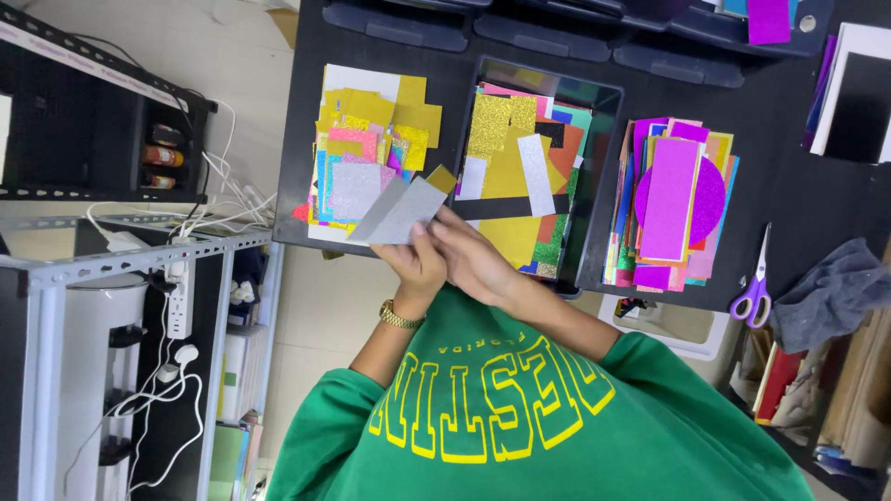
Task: The person sorts colorful craft papers and glitter sheets from three open bins on a table. They pick up sheets, separate them by color and texture, and place them into new stacks on the table. The person handles multiple sheets at once and occasionally moves stacks between bins.
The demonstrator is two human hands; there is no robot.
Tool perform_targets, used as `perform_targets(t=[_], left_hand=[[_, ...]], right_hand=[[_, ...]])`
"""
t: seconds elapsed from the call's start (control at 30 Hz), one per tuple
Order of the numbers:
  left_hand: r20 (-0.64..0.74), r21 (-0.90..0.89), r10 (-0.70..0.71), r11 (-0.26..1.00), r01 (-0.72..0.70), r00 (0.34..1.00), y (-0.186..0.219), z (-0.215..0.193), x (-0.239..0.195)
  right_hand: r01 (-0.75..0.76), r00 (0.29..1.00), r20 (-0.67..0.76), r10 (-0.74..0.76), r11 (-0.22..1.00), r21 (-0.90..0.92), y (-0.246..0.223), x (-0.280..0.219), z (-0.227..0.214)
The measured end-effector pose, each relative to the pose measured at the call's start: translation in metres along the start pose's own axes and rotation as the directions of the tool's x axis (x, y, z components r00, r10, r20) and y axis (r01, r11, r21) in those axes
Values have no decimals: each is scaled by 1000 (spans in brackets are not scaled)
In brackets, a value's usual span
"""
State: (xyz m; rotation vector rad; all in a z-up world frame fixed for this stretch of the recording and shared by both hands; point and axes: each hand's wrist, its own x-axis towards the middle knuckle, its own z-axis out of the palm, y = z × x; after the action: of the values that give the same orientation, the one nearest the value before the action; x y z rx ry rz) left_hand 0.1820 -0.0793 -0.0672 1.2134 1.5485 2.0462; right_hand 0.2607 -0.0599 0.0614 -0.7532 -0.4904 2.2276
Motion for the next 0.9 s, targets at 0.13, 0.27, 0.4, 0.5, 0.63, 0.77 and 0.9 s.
perform_targets(t=[0.13, 0.27, 0.4, 0.5, 0.63, 0.77, 0.9], left_hand=[[-55, -68, -121, 991, 117, 991, 20, -2, 21], [-95, -58, -227, 973, 223, 969, 24, -20, 32], [-138, -84, -243, 969, 233, 960, 40, -25, 52], [-163, -87, -257, 965, 246, 953, 27, -30, 48], [-174, -88, -266, 963, 254, 948, 36, -35, 57], [-171, -78, -289, 957, 279, 942, 42, -41, 68], [-260, -147, -372, 927, 344, 891, 35, -42, 66]], right_hand=[[-13, 998, 50, 34, 931, -364, -31, 11, -38], [-60, 958, -72, -276, 51, -997, -57, 32, -147], [-295, 954, -239, -179, -452, -842, -58, 32, -189], [-235, 967, -163, -194, -456, -858, -50, 30, -186], [-241, 962, -151, -226, -453, -858, -47, 29, -189], [-180, 974, -118, -194, -346, -921, -55, 29, -201], [14, 876, -8, -482, 44, -999, -81, 22, -198]])
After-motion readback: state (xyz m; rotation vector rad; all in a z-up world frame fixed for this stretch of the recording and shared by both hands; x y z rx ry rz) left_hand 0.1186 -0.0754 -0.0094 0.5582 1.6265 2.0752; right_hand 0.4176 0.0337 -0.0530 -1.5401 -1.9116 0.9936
